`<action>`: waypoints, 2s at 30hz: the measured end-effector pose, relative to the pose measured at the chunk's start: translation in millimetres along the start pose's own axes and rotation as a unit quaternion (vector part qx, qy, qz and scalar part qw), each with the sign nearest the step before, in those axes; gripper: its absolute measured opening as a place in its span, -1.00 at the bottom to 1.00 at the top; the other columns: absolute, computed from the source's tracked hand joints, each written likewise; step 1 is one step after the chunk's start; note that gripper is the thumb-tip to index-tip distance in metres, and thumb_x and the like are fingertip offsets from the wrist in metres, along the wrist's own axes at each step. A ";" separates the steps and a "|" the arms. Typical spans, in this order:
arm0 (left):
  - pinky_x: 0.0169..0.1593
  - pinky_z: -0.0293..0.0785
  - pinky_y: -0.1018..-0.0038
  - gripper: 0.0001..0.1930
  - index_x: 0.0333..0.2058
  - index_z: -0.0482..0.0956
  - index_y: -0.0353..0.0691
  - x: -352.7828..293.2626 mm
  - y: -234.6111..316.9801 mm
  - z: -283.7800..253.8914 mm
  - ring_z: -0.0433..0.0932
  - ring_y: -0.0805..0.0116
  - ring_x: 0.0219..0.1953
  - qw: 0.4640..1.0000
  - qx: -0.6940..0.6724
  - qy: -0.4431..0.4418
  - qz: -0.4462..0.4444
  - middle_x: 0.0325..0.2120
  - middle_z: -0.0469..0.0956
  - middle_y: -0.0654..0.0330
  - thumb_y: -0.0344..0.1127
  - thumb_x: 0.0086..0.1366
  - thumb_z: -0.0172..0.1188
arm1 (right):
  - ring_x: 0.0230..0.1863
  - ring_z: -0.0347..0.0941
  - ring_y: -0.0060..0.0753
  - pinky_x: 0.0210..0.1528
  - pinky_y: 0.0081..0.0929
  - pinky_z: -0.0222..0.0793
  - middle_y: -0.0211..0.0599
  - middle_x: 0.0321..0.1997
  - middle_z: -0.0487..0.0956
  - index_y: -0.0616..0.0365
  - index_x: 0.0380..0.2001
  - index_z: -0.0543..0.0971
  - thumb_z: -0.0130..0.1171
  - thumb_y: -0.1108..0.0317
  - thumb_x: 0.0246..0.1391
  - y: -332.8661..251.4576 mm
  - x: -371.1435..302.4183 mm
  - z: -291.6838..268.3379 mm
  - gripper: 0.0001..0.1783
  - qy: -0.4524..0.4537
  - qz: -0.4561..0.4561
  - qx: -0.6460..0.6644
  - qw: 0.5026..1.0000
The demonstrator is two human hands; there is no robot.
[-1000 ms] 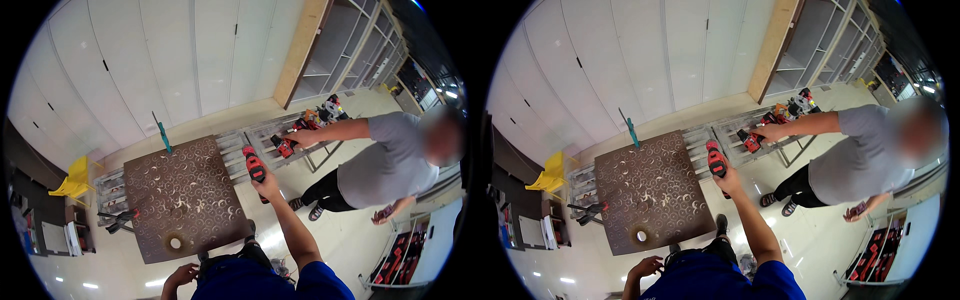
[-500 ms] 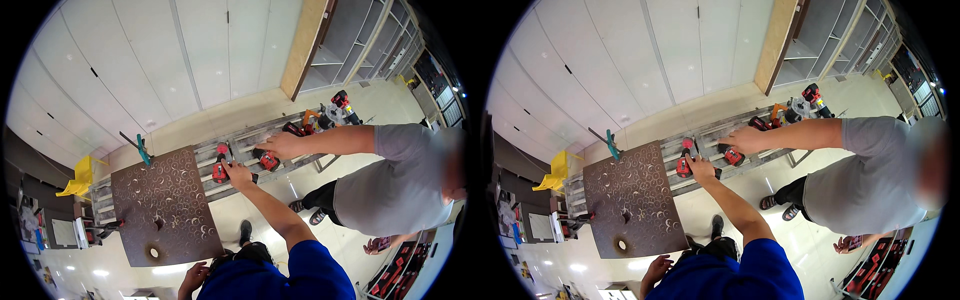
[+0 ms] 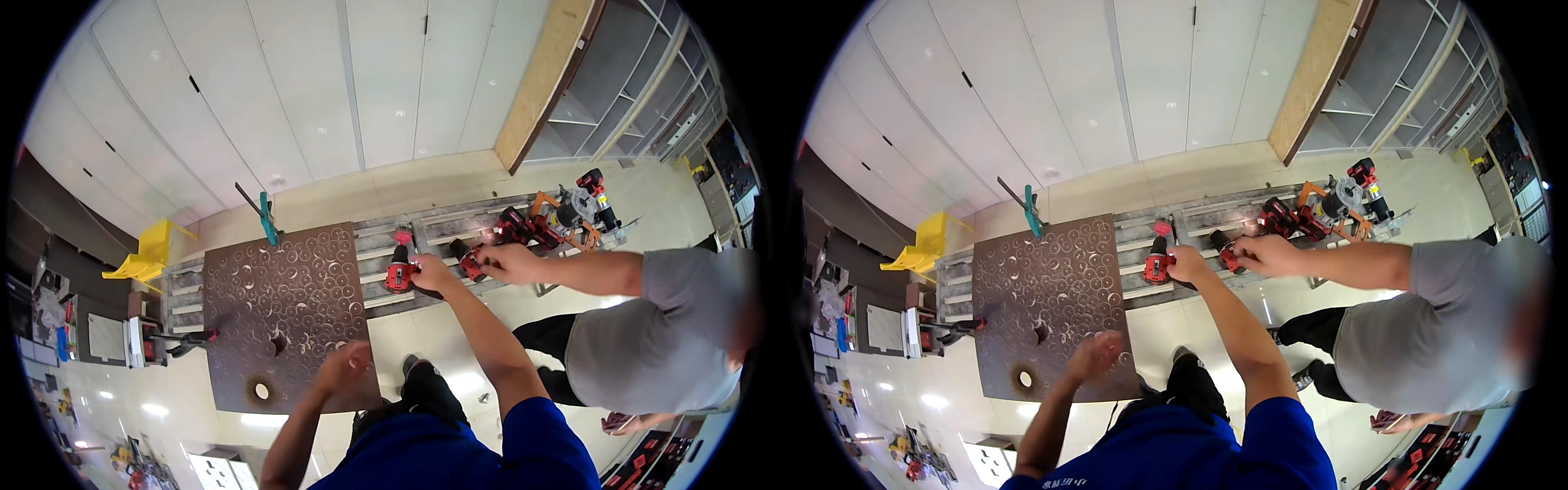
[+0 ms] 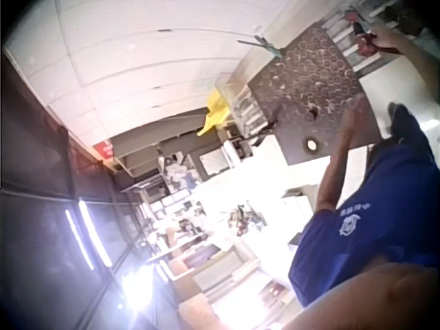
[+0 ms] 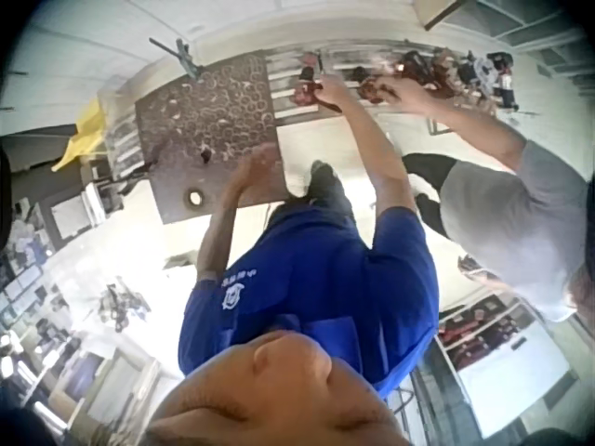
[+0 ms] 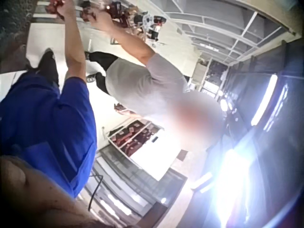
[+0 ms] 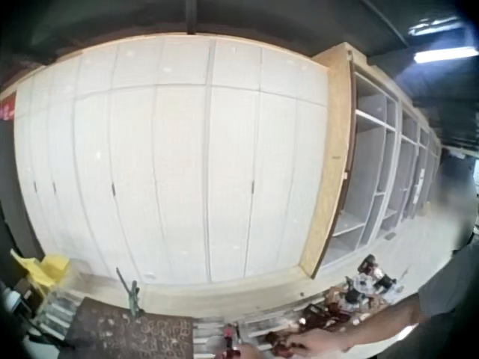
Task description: The person uses a cordless drill with a hole saw bit to cut circular holes in a patterned board clamped to a workbench. They drill multiple holes, remove the cutouts, and adjust the drill bit. Another person assists by marking the board with a square and pencil.
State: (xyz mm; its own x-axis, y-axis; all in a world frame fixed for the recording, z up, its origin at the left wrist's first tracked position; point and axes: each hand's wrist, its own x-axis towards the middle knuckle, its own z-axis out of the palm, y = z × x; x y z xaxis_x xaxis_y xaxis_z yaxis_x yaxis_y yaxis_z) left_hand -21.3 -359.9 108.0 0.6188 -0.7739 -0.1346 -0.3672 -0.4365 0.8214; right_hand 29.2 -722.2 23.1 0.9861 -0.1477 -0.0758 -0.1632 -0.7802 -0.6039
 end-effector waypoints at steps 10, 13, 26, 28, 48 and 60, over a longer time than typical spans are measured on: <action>-0.13 0.56 0.15 -0.64 -0.13 0.56 -0.30 207.9 27.3 21.5 0.64 -0.05 -0.24 0.982 0.041 0.158 -0.093 -0.28 0.63 -0.09 -0.16 0.21 0.25 | -0.02 0.49 0.11 0.03 -0.10 0.46 0.04 -0.05 0.57 0.20 -0.03 0.55 0.17 0.42 -0.12 -0.6 -7.4 -15.0 -0.53 0.082 -0.105 0.105 0.985; -0.08 0.55 0.11 -0.48 -0.05 0.51 -0.33 267.8 9.2 44.1 0.61 -0.11 -0.15 0.928 0.234 0.254 -0.142 -0.18 0.61 -0.15 0.02 0.21 0.24 | -0.04 0.46 0.11 -0.04 -0.05 0.43 -0.03 -0.12 0.55 0.19 -0.04 0.52 0.19 0.46 -0.18 -8.2 -23.7 -38.7 -0.50 0.049 -0.160 0.140 0.976; -0.09 0.55 0.08 -0.45 -0.20 0.57 -0.30 316.4 -4.7 70.8 0.63 -0.13 -0.16 0.883 0.230 0.104 -0.396 -0.26 0.64 -0.13 0.09 0.01 0.30 | 0.01 0.42 -0.04 -0.01 -0.16 0.42 -0.12 -0.03 0.45 0.17 0.06 0.39 0.24 0.46 -0.21 44.1 -56.4 -38.1 -0.37 -0.013 -0.174 0.098 0.980; -0.12 0.54 0.07 -0.50 -0.28 0.59 -0.30 314.8 -2.8 69.8 0.63 -0.14 -0.20 0.892 0.218 0.119 -0.378 -0.32 0.64 -0.15 0.07 0.02 0.29 | -0.03 0.47 -0.05 -0.03 -0.16 0.45 -0.12 -0.01 0.47 0.18 0.09 0.36 0.28 0.40 -0.21 46.6 -50.2 -42.8 -0.32 -0.020 -0.159 0.069 0.985; -0.41 0.44 0.36 -0.73 -0.46 0.50 -0.39 246.1 97.9 -13.5 0.44 0.37 -0.60 0.940 -0.070 0.264 -0.204 -0.67 0.48 0.12 -0.27 0.07 0.33 | -0.28 0.61 0.02 -0.23 -0.10 0.52 -0.09 -0.38 0.64 0.17 -0.34 0.53 0.38 0.06 -0.24 -25.8 -11.0 -119.3 -0.53 -0.149 -0.145 0.015 0.978; -0.17 0.59 0.40 -0.88 -0.38 0.47 -0.30 229.0 78.2 -20.0 0.64 0.40 -0.39 0.851 -0.521 -0.005 -0.065 -0.54 0.60 0.16 -0.43 0.30 0.23 | -0.26 0.58 0.06 -0.20 -0.10 0.50 -0.08 -0.34 0.62 0.12 -0.23 0.55 0.38 -0.05 -0.22 -29.5 -26.7 -125.4 -0.44 -0.254 -0.147 0.020 0.956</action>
State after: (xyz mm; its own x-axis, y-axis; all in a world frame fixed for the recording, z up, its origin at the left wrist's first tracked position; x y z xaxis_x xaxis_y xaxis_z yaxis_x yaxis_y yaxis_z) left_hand 105.6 -562.1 152.5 0.5988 -0.7568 -0.2620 0.5220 0.1206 0.8444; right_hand 4.0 -771.5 142.4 0.8786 0.3957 -0.2673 0.1136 -0.7169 -0.6879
